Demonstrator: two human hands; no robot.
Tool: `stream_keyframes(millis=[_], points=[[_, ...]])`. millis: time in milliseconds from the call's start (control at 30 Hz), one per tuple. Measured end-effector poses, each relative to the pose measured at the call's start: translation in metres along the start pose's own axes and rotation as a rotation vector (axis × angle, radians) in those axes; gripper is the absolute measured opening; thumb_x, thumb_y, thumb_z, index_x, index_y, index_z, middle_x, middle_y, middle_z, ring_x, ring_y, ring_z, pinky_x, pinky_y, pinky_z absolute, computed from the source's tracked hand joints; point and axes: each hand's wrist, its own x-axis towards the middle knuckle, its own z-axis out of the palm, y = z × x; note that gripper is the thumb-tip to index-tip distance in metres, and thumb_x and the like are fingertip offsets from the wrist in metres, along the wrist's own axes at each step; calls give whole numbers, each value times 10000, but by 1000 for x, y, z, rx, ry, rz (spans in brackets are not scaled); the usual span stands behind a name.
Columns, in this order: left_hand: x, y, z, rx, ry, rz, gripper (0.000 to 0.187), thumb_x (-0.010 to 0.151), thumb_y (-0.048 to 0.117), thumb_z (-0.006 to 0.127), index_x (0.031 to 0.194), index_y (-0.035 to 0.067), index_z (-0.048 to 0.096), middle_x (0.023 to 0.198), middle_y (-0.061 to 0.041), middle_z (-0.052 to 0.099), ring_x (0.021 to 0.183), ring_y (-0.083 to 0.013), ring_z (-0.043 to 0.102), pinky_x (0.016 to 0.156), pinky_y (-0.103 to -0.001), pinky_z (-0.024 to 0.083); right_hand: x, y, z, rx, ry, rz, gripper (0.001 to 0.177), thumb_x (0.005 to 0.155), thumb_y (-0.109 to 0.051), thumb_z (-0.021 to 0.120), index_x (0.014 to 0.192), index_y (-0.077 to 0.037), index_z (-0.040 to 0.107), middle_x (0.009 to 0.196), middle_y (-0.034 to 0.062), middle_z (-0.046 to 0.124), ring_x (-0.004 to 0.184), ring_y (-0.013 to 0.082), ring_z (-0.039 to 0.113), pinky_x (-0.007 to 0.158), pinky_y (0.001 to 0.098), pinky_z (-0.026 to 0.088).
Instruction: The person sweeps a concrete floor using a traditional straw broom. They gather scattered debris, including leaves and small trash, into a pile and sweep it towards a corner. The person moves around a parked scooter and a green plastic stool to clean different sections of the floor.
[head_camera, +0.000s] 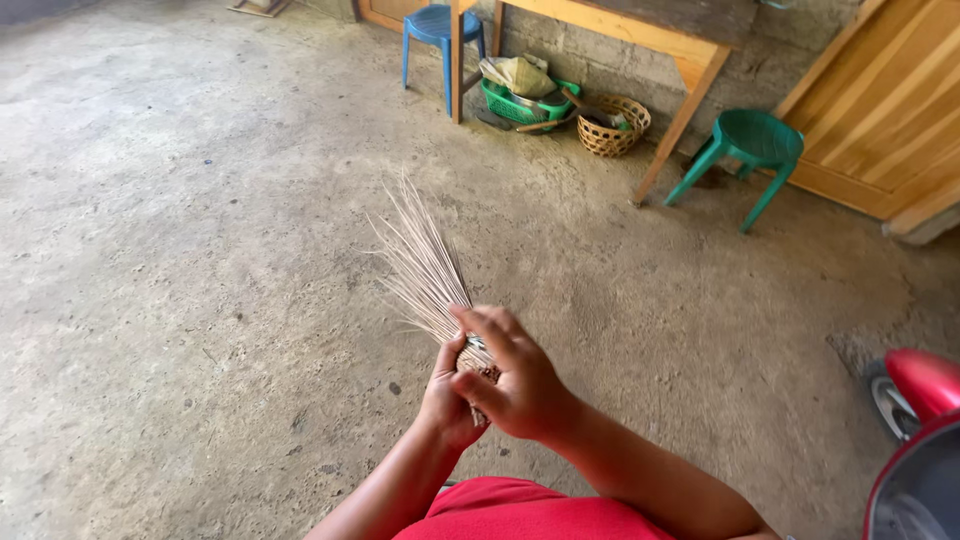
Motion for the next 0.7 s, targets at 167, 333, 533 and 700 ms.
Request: stream_keyframes(millis=[167, 333, 533, 700], points=[[3, 25, 3, -48, -62, 72, 419, 960, 481, 499, 1168, 131, 597, 1064, -140, 701, 950, -289, 712, 826, -469, 600, 15, 8, 8, 64, -66, -18, 763, 1054, -646, 486, 1501, -28, 494, 1358, 185, 617, 1256, 300, 637, 1080, 413, 513], [4, 64, 1, 77, -321, 240, 411, 1043, 395, 530, 1207, 21, 574, 1105, -168, 672, 1010, -304, 689, 929, -488, 578, 30, 14, 15, 272, -71, -41, 787, 1076, -669, 389, 1520, -25, 473, 1291, 146, 627, 1223, 243, 634, 1076, 376, 518], [-38, 119, 27, 60, 14, 351, 576, 973, 498, 422, 1161, -24, 577, 1065, -184, 712, 902, -240, 750, 795, -419, 601, 47, 8, 40, 471, -111, -100, 813, 1068, -708, 370, 1492, -26, 498, 1166, 101, 660, 1080, 178, 666, 991, 335, 550], [-33, 127, 3, 35, -424, 438, 379, 984, 319, 625, 1133, -28, 595, 929, -176, 682, 546, -216, 616, 579, -359, 546, 57, 0, 49, 403, -116, -97, 818, 1062, -709, 351, 1426, -12, 579, 976, 75, 716, 935, 159, 679, 922, 318, 542]])
